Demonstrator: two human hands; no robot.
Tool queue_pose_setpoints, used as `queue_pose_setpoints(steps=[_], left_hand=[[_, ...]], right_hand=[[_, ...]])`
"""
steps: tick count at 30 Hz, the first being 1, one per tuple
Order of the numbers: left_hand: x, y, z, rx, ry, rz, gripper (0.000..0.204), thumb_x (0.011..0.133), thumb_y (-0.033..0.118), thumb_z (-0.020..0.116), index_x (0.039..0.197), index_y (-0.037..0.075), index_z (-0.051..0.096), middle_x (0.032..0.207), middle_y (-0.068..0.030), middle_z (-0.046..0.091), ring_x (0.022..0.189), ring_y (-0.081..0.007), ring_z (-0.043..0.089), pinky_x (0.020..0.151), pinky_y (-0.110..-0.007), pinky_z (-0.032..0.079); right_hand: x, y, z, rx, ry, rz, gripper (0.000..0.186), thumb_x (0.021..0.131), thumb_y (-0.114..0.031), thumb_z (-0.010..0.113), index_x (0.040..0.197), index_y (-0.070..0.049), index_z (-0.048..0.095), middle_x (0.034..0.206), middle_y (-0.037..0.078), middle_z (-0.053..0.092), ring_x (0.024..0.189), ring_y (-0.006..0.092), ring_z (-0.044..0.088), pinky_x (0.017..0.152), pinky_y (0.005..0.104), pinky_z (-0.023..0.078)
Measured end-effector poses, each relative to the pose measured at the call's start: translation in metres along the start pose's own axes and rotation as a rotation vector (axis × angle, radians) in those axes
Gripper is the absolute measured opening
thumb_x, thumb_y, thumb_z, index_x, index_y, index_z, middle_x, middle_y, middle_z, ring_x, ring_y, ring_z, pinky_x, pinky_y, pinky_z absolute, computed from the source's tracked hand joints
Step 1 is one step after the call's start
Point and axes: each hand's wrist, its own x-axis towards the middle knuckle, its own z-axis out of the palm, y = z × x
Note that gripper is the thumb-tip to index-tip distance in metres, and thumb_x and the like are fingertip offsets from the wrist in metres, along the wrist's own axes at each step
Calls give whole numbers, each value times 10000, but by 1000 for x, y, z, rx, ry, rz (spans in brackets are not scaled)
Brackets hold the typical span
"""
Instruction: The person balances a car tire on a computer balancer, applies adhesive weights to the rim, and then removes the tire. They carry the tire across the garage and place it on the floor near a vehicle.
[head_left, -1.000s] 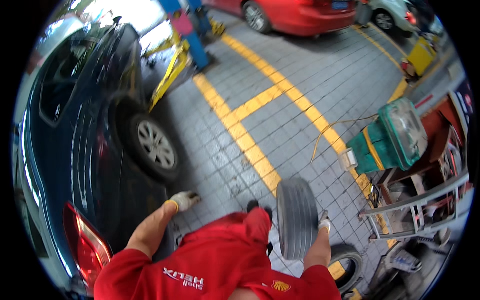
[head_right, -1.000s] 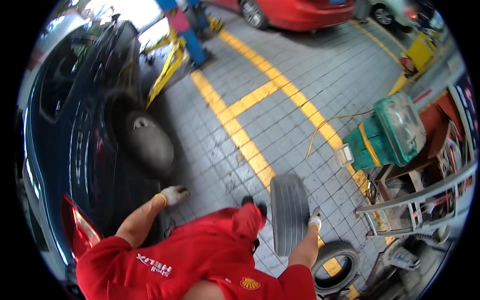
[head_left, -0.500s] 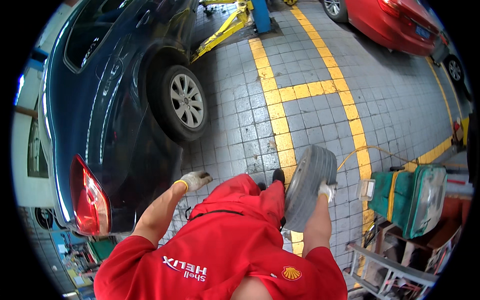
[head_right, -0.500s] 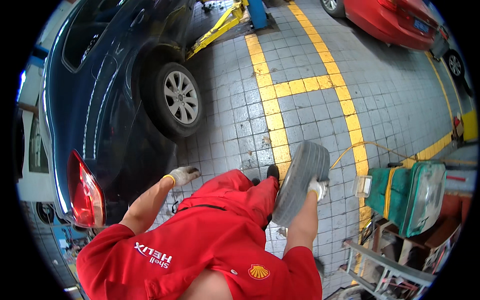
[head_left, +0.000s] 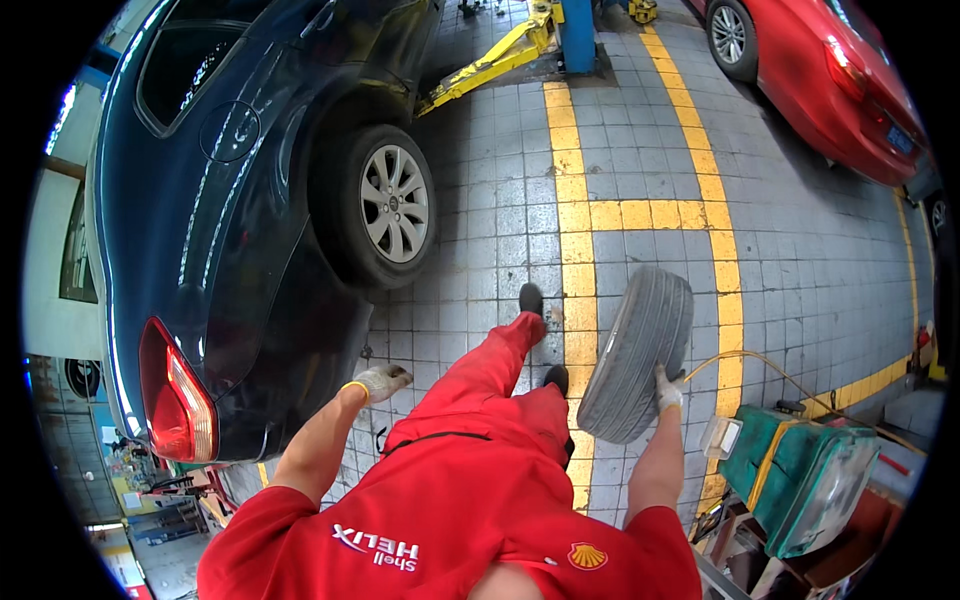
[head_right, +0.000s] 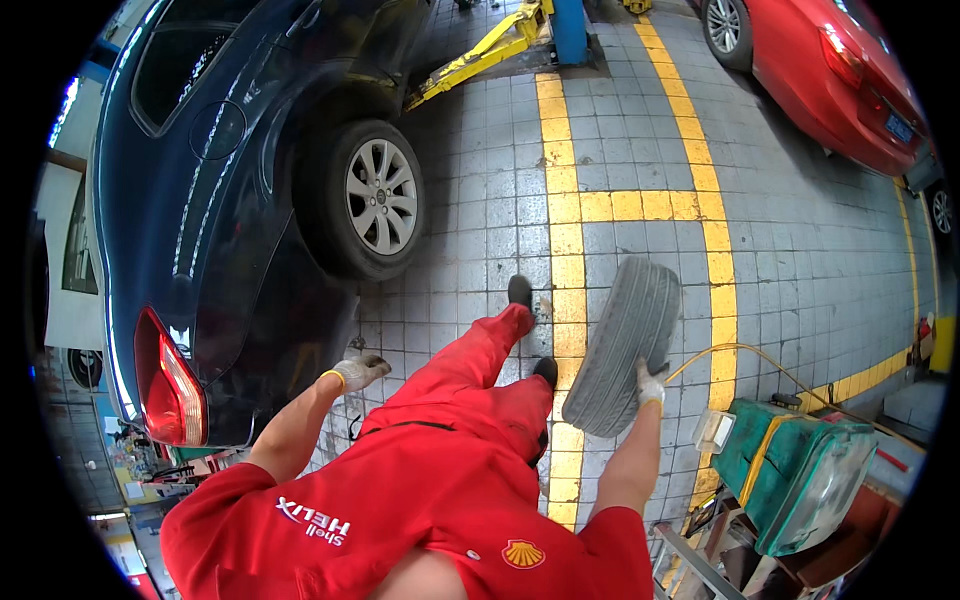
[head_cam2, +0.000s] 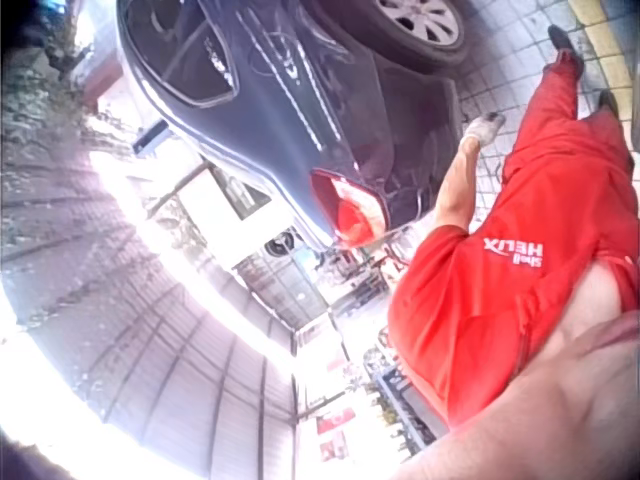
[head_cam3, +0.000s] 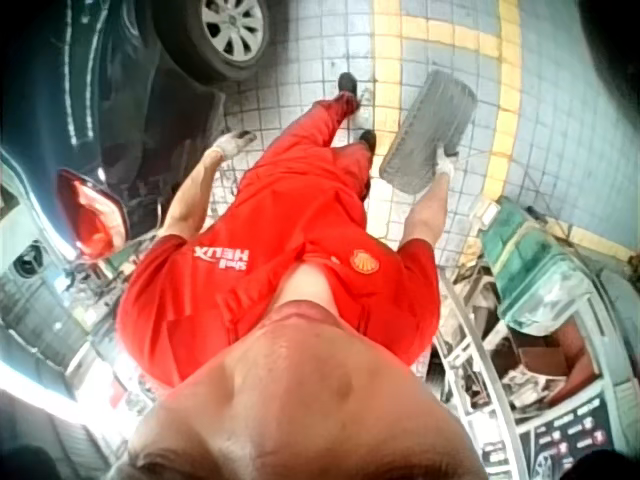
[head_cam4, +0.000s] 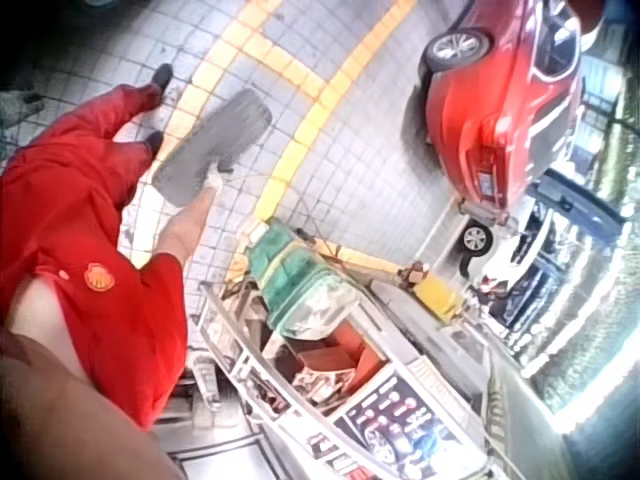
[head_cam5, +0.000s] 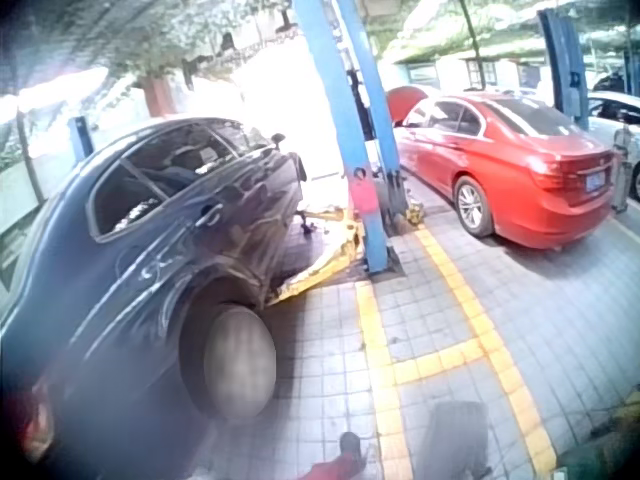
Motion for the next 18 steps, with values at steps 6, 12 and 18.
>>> queue_pose_setpoints(steps=[6,12,18], left_hand=[[55,24,-29,1,-91,-42,686,960,608,542,1445,129,618,1470,-178,612,1400,-374,535,1157,-433,412],[106,71,-91,-19,-138,-4,656,963,592,536,1441,151,620,1450,-183,626,1377,-379,553,1141,-421,423],[171,120,-159,-25,-139,38,672,978,593,530,1446,119,616,1433,-186,637,1363,-356,572,1135,-408,432]], right_hand=[[1,-10,-15,95,-87,-146,1233,718,-389,937,1631,21,217,1595,229,442,1428,356,490,1185,419,399],[40,-82,-13,151,-32,-105,1211,700,-308,957,1612,38,239,1541,226,504,1396,340,519,1163,406,420],[114,-146,-15,-437,67,54,1242,712,-584,879,1580,96,307,1565,248,482,1388,340,548,1122,423,477]])
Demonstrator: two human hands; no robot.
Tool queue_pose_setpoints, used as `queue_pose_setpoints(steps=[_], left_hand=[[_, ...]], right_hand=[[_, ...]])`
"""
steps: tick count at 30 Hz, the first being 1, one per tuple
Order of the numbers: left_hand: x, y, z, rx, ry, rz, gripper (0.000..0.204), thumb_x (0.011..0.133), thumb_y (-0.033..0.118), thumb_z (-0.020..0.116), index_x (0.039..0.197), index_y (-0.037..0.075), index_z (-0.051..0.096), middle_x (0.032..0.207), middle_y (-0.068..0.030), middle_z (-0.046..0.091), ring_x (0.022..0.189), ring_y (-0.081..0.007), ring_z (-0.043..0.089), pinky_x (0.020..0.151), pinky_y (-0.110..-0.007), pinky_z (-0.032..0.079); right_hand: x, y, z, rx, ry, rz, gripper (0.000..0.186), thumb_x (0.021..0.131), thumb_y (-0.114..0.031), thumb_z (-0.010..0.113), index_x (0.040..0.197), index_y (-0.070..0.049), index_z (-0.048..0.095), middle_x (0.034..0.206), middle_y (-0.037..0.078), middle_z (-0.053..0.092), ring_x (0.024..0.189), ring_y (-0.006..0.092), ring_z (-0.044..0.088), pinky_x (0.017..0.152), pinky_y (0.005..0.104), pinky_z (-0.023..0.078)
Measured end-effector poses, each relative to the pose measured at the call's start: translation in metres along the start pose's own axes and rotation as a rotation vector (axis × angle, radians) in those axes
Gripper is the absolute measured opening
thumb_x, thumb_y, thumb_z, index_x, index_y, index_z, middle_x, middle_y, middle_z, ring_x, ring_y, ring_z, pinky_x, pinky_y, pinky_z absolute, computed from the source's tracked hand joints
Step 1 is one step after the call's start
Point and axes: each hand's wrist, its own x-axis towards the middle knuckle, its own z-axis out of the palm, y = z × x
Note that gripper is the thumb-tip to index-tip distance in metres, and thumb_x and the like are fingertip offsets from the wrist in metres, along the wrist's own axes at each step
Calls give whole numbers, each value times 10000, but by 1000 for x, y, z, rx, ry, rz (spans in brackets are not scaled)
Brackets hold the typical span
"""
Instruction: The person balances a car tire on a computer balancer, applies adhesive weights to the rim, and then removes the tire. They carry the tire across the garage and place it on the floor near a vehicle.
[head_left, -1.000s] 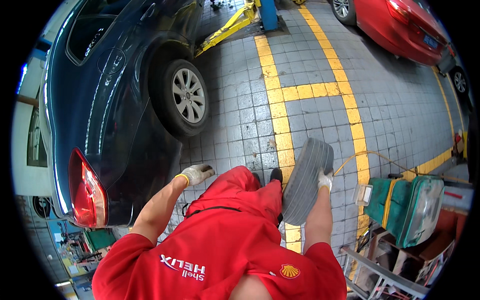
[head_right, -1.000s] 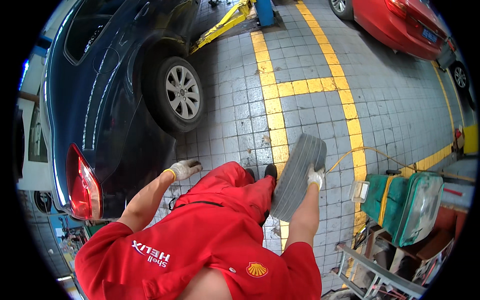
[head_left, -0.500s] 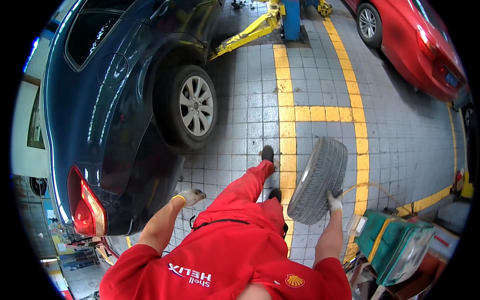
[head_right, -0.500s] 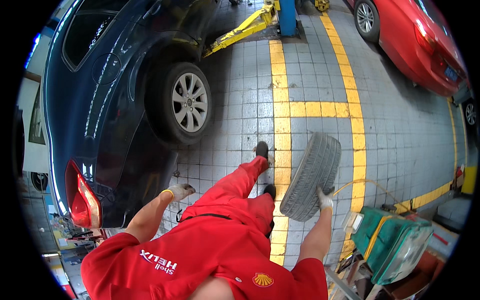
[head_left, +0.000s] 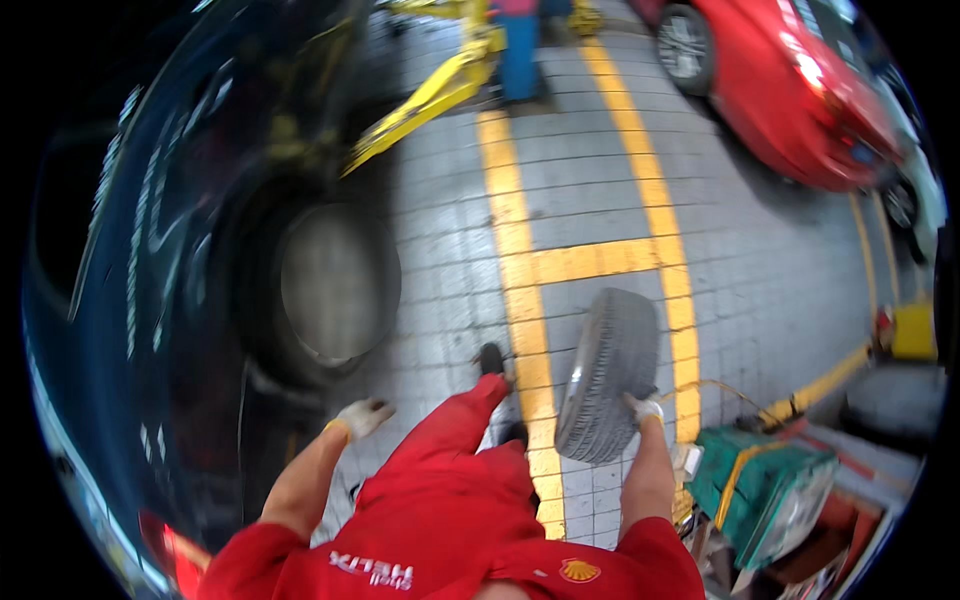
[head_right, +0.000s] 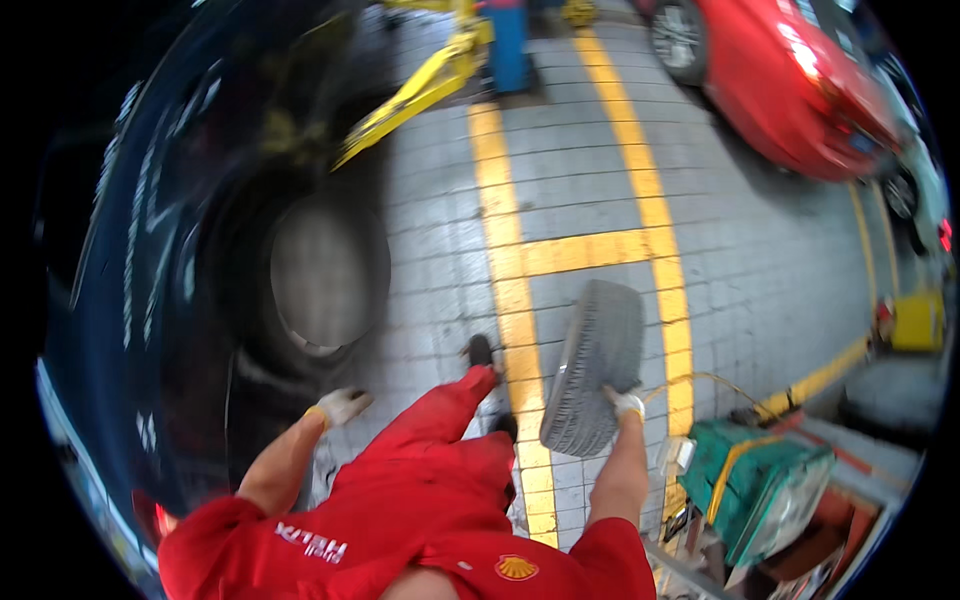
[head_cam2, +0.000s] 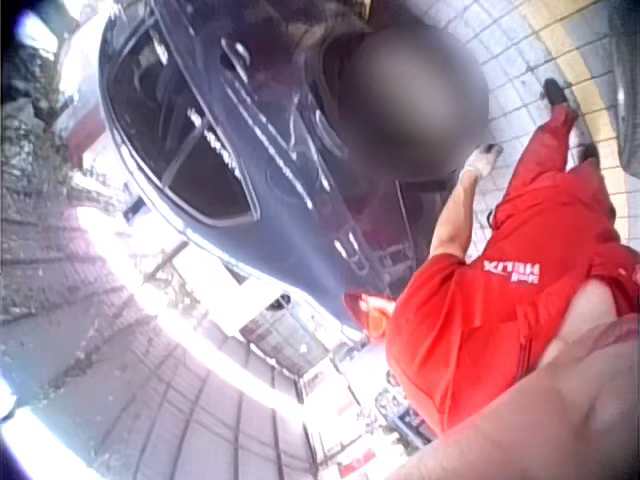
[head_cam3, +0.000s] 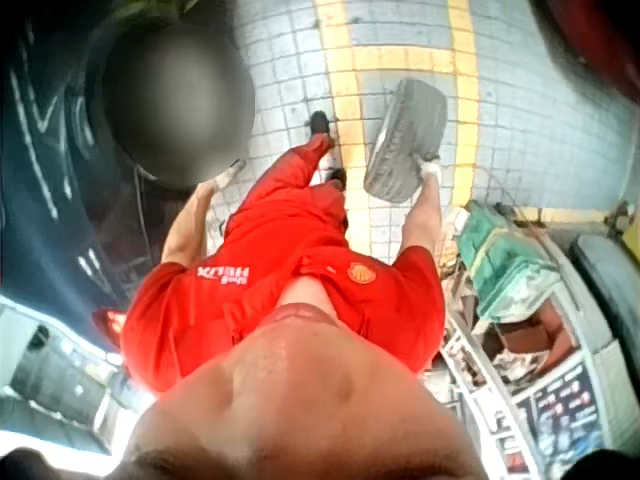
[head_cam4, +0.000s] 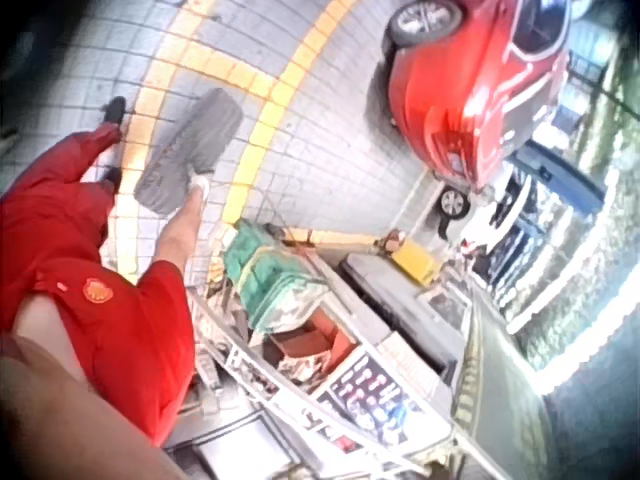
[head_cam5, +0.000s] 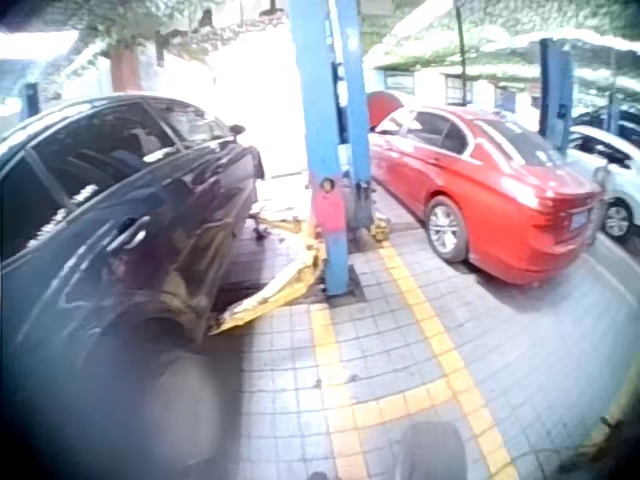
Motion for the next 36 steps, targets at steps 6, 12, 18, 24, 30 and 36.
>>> queue_pose_setpoints(steps=[6,12,18,24,30,36], left_hand=[[54,15,-41,-25,18,36,668,981,586,537,1446,111,610,1439,-215,620,1385,-381,543,1143,-413,420],[82,-8,-67,578,210,549,485,969,239,574,1449,170,578,1340,-246,639,1132,-442,662,997,-494,536],[-18,65,-78,-329,-8,-60,541,1011,462,626,1290,-1,644,1042,-68,710,886,-203,672,771,-336,544],[3,28,-30,-75,-25,-106,541,1009,448,548,1406,87,615,1347,-181,671,1245,-380,625,1042,-432,506],[-53,98,-12,-40,202,21,709,985,610,519,1458,89,608,1440,-184,636,1375,-365,561,1139,-403,425],[-69,97,16,-146,258,72,763,982,651,514,1482,79,575,1480,-200,597,1406,-378,528,1162,-410,411]], right_hand=[[-4,-80,-55,333,-143,-131,1349,655,-485,935,1649,12,171,1594,267,438,1479,375,442,1205,413,397],[-14,-34,-53,-71,-371,57,1418,611,-586,957,1649,-14,178,1695,215,264,1581,330,253,1298,439,247],[9,-86,-80,39,-150,166,1521,593,-587,960,1653,26,56,1684,247,283,1547,343,341,1251,408,363],[5,-149,-124,176,-134,157,1442,619,-627,927,1626,65,163,1639,253,372,1505,360,414,1230,428,390],[18,-240,-138,158,-42,184,1282,752,-687,789,1607,90,234,1618,262,409,1476,374,460,1199,466,411],[62,-244,-114,305,-125,-238,1086,819,-628,754,1571,53,369,1560,251,501,1460,385,479,1185,428,413]])
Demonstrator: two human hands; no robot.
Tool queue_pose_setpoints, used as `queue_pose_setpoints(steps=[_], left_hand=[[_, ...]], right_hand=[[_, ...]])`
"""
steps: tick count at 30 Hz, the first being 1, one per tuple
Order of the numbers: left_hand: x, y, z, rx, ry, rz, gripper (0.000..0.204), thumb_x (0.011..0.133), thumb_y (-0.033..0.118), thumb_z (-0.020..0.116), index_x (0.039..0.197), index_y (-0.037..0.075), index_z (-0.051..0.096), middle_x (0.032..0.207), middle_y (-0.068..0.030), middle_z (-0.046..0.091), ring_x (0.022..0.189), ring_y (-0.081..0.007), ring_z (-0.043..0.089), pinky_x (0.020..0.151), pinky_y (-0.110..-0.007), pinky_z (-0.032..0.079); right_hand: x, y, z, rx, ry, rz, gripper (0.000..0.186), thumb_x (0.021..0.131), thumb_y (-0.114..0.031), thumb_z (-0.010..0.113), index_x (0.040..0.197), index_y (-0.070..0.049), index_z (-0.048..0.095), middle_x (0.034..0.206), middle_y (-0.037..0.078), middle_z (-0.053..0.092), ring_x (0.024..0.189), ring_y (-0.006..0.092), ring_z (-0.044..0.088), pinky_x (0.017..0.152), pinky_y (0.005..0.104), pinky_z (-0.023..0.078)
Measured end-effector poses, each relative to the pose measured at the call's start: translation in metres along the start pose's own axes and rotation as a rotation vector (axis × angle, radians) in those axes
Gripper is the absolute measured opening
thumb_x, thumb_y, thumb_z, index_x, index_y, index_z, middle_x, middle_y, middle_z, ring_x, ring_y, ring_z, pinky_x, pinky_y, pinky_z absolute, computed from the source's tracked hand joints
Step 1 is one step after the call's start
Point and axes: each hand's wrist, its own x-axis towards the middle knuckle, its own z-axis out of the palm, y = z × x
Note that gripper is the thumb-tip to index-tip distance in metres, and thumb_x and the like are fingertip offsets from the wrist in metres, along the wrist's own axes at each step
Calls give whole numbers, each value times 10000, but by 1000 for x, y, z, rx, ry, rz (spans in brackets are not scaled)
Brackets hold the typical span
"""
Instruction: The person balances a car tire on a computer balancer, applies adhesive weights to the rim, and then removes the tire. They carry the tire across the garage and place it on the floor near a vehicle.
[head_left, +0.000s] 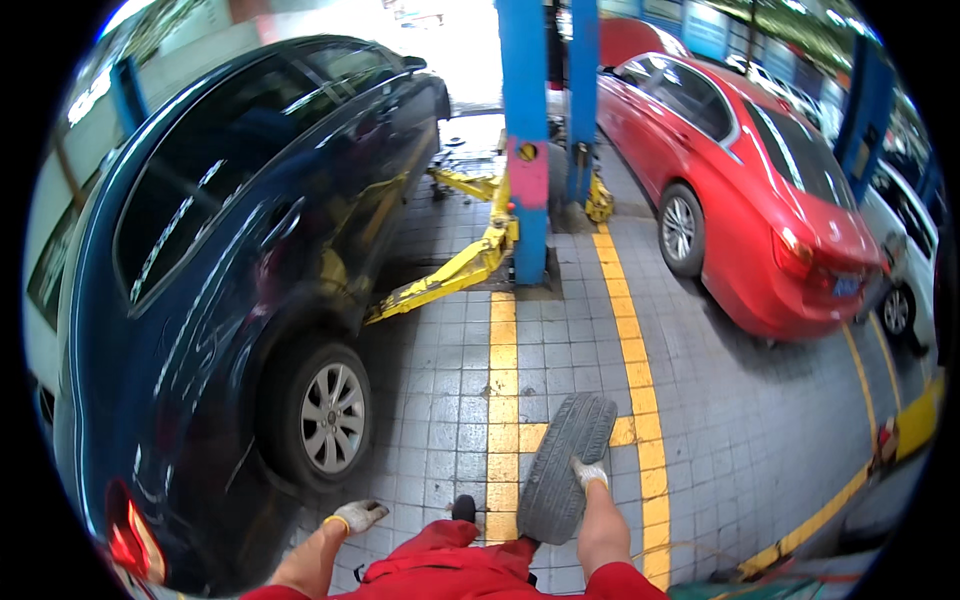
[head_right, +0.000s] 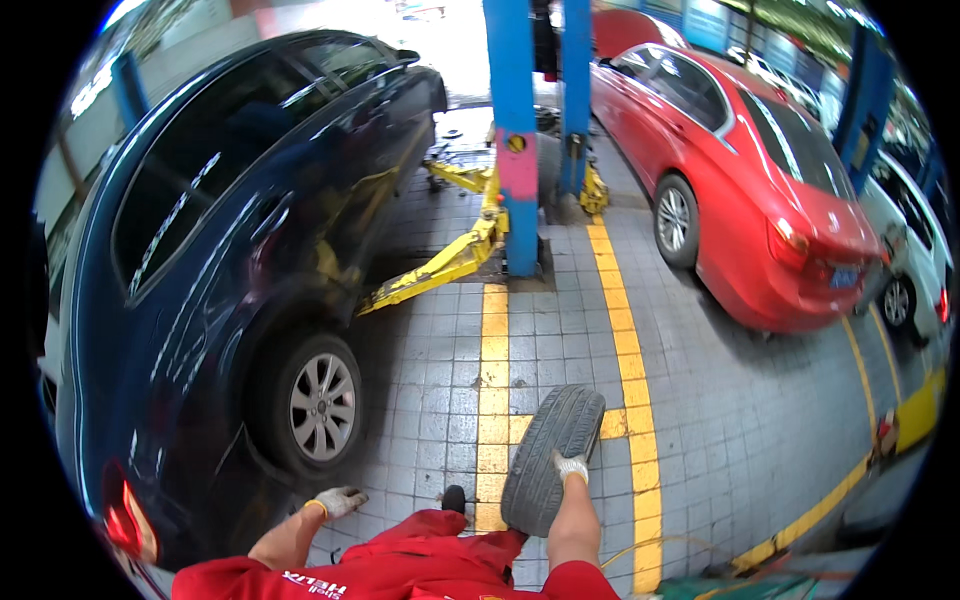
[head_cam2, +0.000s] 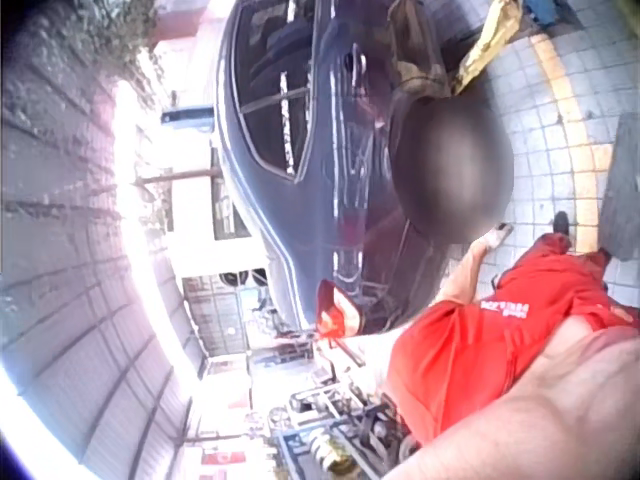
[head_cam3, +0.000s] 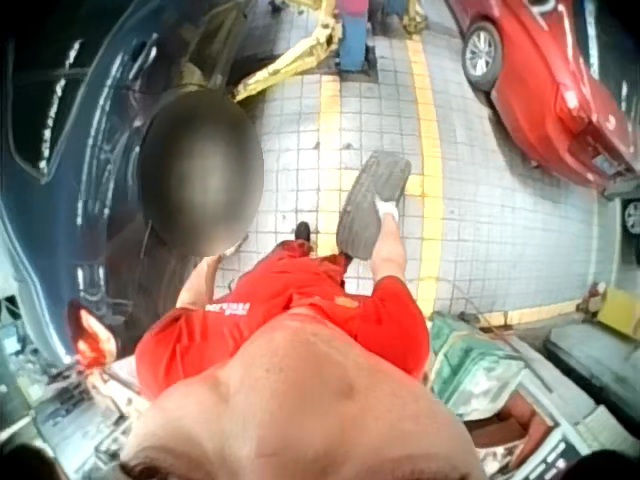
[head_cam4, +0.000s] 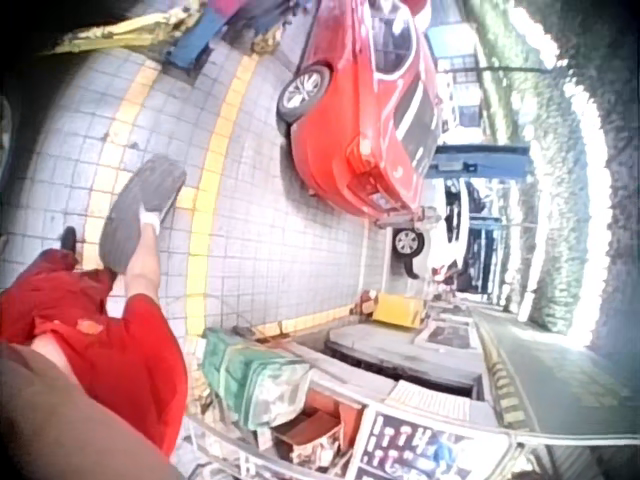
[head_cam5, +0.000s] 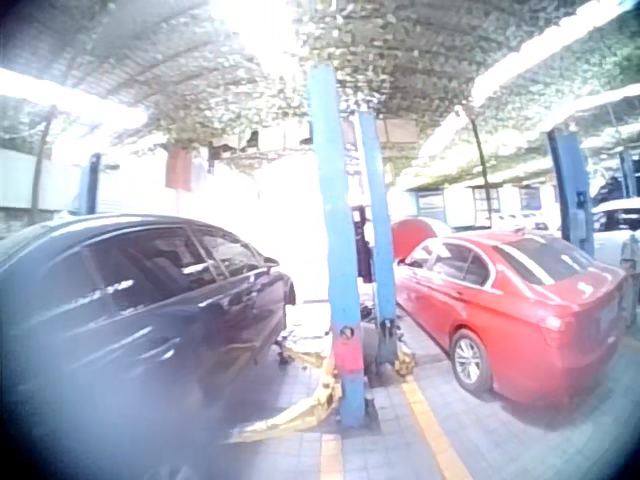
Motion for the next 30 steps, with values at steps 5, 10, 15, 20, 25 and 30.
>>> queue_pose_setpoints(steps=[5,10,15,20,25,30], left_hand=[[-16,-27,54,-98,-36,-120,746,984,626,520,1477,70,582,1479,-205,598,1410,-384,524,1174,-436,394],[-21,-55,113,-114,-62,-150,734,979,636,505,1451,85,613,1298,-155,689,1242,-327,624,1063,-433,459],[-48,-35,124,-94,6,-85,769,973,663,475,1466,86,595,1484,-192,595,1405,-384,527,1165,-423,409],[-86,-61,126,-212,-53,-219,733,964,629,530,1445,83,608,1391,-213,659,1342,-383,587,1118,-429,451],[-98,-172,189,-536,75,-354,686,984,552,600,1400,7,619,1048,-124,732,919,-254,685,839,-388,545],[-57,-178,183,-881,-25,-293,406,964,402,622,1148,40,620,815,-41,616,695,-201,613,675,-364,523]], right_hand=[[-74,21,-18,257,-247,-18,965,892,-611,705,1507,92,460,1347,204,665,1090,317,712,896,431,574],[-76,73,-35,-184,-333,115,1097,883,-759,601,1586,48,360,1448,271,584,1109,359,675,891,453,552],[13,64,-35,-358,-306,-155,1215,863,-888,455,1603,63,302,1502,294,541,1405,413,528,1118,449,450],[-14,6,42,-39,-230,-225,1187,822,-725,702,1594,88,311,1614,264,420,1503,390,409,1225,409,334],[-100,-100,90,-114,-643,-127,1094,888,-695,651,1610,36,277,1561,301,466,1463,342,468,1163,406,405],[-104,-56,114,-42,-532,-574,932,854,-710,682,1432,14,579,1403,269,633,1301,387,617,1073,438,486]])
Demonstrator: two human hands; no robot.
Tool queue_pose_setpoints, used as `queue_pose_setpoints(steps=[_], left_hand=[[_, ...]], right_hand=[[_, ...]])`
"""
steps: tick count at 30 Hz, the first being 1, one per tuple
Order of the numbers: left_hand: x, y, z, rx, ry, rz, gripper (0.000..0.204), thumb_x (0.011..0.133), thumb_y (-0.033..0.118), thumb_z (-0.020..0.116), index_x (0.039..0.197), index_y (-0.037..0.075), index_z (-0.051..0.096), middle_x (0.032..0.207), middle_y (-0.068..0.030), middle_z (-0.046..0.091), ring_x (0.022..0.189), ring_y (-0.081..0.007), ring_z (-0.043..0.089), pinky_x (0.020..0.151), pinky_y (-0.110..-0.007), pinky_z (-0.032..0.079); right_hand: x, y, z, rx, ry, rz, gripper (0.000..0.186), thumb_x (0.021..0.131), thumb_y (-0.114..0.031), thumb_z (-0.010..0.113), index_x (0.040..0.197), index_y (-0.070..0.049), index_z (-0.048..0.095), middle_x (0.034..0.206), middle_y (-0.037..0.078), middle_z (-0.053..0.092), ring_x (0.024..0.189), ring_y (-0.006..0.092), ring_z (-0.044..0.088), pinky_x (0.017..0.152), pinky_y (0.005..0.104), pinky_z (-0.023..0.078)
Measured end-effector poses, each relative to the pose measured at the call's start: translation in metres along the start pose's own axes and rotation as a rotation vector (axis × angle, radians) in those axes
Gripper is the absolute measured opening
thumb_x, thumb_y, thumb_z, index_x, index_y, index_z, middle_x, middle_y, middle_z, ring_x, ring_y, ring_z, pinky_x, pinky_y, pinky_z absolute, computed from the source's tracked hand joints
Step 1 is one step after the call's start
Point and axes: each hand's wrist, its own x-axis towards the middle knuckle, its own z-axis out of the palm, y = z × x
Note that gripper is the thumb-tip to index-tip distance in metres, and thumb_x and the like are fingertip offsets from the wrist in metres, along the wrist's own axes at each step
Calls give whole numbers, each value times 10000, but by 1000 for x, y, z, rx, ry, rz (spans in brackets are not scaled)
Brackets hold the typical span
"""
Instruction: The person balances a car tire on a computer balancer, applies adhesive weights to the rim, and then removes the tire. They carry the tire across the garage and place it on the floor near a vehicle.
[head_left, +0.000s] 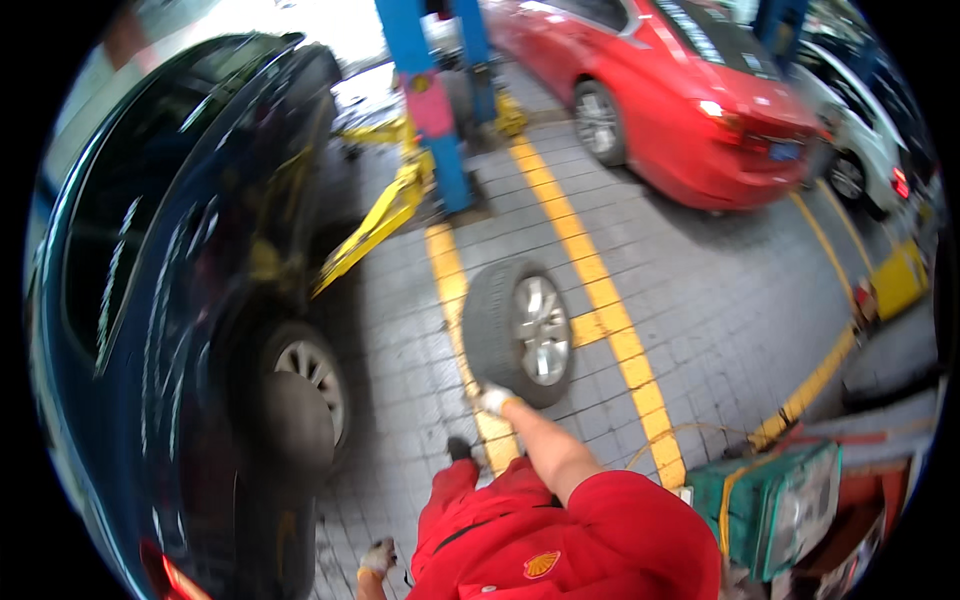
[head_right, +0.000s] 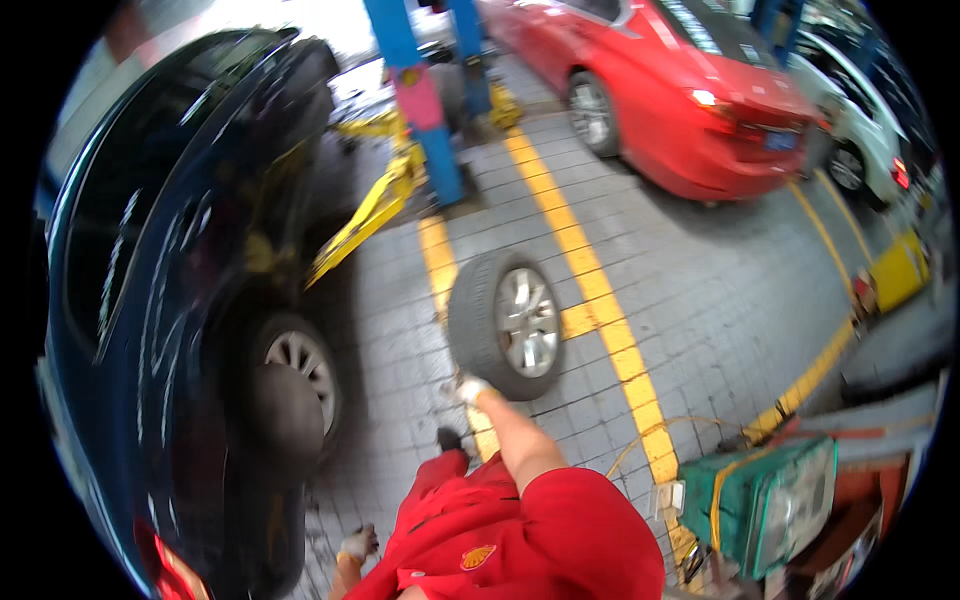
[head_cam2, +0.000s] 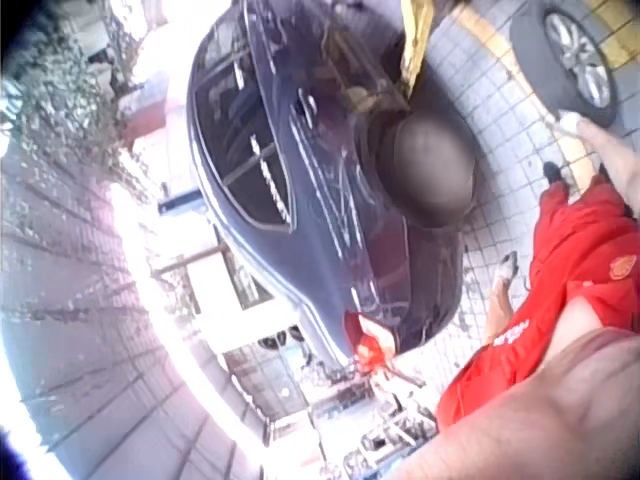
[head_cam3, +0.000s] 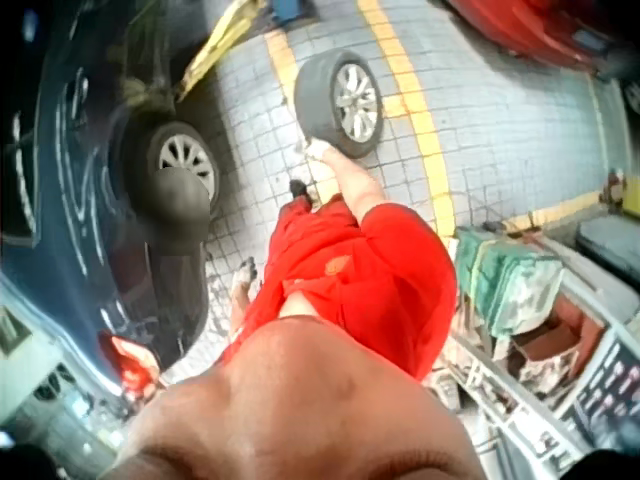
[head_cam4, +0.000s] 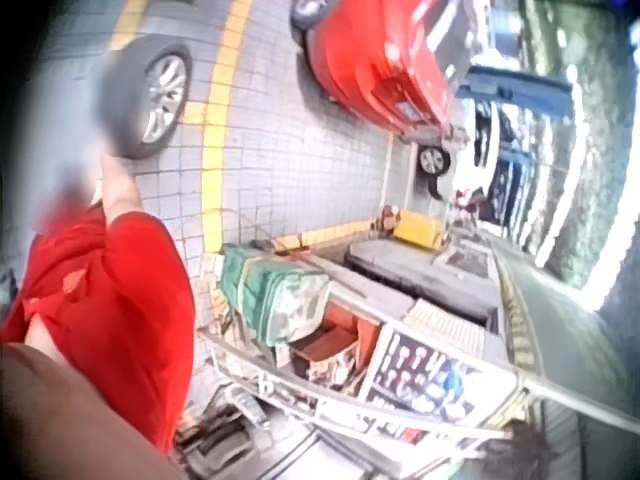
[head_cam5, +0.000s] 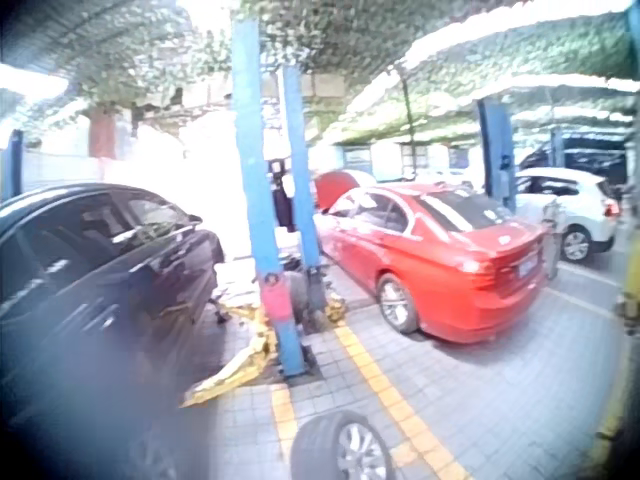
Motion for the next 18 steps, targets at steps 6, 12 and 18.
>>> queue_pose_setpoints(steps=[6,12,18], left_hand=[[70,37,60,909,-188,287,470,963,455,595,1252,85,607,1012,-137,656,898,-266,637,808,-424,518],[106,105,71,1318,-260,530,610,991,565,537,1406,122,599,1258,-187,664,1164,-259,637,1002,-418,492],[140,142,108,1125,-181,469,553,889,428,664,1360,166,537,1113,-200,724,1094,-279,685,947,-452,529]], right_hand=[[-114,85,-35,-495,-119,272,818,898,-706,553,1361,-42,672,1431,219,628,1312,369,611,1083,477,474],[-235,183,-100,-218,132,679,780,937,-651,522,1416,-44,628,1505,199,572,1407,351,544,1133,468,442],[-285,239,-105,-9,331,781,821,929,-689,531,1347,6,661,1419,229,635,1325,380,605,1101,480,458]])
